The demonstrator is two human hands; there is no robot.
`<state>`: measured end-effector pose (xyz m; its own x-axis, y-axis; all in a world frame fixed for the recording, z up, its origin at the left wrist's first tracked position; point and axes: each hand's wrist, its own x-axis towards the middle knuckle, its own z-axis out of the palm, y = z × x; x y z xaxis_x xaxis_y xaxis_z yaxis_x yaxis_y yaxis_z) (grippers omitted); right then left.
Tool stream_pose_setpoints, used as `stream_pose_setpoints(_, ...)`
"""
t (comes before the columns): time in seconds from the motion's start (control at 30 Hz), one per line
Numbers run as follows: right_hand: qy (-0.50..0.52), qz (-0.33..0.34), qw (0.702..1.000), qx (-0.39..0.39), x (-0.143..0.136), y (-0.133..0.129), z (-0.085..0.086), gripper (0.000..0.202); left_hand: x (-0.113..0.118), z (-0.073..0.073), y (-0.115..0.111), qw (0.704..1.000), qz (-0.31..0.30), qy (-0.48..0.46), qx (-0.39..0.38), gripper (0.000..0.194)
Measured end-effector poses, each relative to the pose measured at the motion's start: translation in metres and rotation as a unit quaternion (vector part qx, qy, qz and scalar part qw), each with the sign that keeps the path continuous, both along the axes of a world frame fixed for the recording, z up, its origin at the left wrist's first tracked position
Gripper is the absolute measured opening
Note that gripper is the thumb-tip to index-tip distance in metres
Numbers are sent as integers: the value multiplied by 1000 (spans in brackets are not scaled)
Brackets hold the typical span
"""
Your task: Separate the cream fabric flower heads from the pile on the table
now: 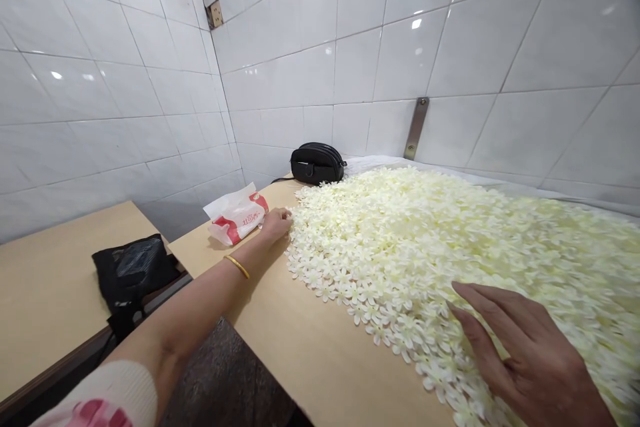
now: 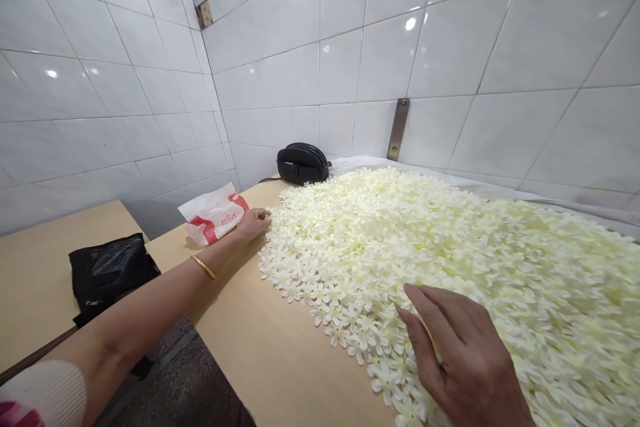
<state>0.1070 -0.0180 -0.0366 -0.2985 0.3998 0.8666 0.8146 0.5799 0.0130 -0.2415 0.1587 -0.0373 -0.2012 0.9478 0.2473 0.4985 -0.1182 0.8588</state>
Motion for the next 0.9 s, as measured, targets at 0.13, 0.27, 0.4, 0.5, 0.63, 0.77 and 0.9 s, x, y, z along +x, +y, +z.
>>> stream_pose_setpoints(0.13, 16, 1, 1000, -6, 0, -1, -1, 25, 3, -2, -2, 1000, 13, 9, 2, 30)
stream_pose_setpoints(0.27, 14, -1, 1000, -15, 2, 0, -4, 22, 0, 7, -6, 999, 22, 5, 27, 27)
stream_pose_setpoints(0.4, 12, 5, 1000, -11, 1, 4, -7, 18, 7, 26, -10, 997, 15, -14, 76, 19)
stream_pose_setpoints(0.5, 18, -1, 1000, -23, -1, 4, -7, 17, 29, 41, -17, 993, -16, -54, 106, 11)
stream_pose_setpoints(0.63, 52, -16, 996, -65, -6, 0, -4, 17, 84, 50, -38, 980, -124, -134, 82, 13)
stream_pose_setpoints(0.77, 119, -27, 986, -109, -11, -4, 0, 20, 148, 46, -69, 945, -265, -192, -5, 23)
stream_pose_setpoints(0.9, 139, -24, 982, -124, -12, -5, 4, 31, 197, 37, -98, 904, -364, -214, -70, 24)
